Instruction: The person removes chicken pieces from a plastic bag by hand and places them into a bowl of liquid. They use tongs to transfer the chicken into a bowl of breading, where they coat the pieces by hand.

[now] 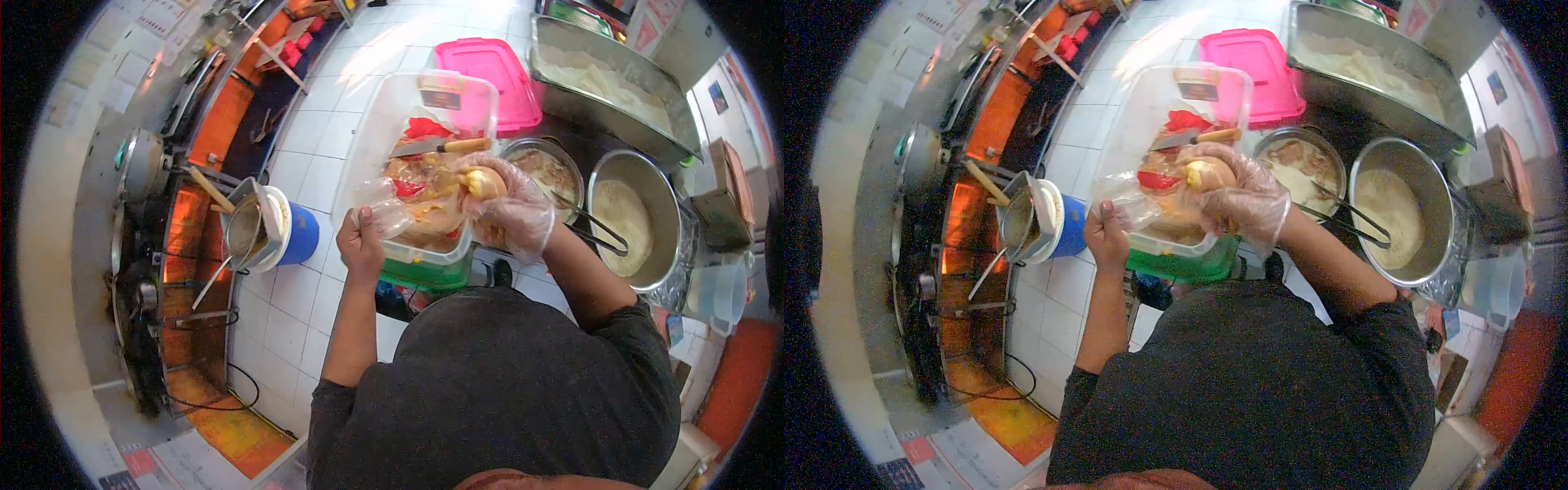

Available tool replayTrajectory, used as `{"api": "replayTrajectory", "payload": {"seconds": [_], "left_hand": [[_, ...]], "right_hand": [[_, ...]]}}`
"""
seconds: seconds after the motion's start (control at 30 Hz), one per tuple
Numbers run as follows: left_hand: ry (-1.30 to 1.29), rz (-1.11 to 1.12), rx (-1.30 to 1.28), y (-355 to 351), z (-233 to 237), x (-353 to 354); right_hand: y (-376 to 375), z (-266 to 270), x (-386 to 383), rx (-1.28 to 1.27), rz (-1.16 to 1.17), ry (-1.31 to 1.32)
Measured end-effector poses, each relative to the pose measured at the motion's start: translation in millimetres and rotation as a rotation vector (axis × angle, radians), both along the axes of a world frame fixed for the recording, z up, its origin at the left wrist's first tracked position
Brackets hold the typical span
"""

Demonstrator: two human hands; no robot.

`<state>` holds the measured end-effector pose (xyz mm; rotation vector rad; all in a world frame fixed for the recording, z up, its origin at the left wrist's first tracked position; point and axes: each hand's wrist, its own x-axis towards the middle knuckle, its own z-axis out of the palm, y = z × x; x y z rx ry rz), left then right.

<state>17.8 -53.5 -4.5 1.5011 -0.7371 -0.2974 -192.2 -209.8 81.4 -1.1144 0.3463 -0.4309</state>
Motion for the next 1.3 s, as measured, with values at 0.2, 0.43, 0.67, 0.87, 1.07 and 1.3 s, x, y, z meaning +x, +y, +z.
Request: {"api": "replayTrajectory", "payload": {"seconds": [0.2, 0.43, 0.67, 0.87, 1.07, 1.3], "left_hand": [[0.132, -0.089, 0.127, -20.8, -30.1, -2.9], [-0.049, -0.042, 0.154, -24.8, -24.9, -14.7], [-0.101, -0.074, 0.156, -24.3, -23.5, -15.2], [-0.196, -0.071, 0.158, -22.3, -22.3, -16.2], [-0.276, -0.084, 0.189, -21.2, -12.8, -18.4], [-0.359, -0.026, 0.053, -20.7, -16.8, -18.4]], "right_hand": [[-5.4, 75.9, -50.5, -0.473, 0.212, -0.415], [-28.4, 65.0, -65.4, -0.575, 0.19, -0.52], [-57.1, -31.8, -68.0, 0.434, -0.161, -0.052], [-91.3, -132.1, -71.8, -0.189, -0.422, 0.568], [-99.5, -106.3, -74.2, -0.889, -0.423, 1.069], [-51.1, -34.9, -19.0, -1.179, -0.112, 0.7]]}}
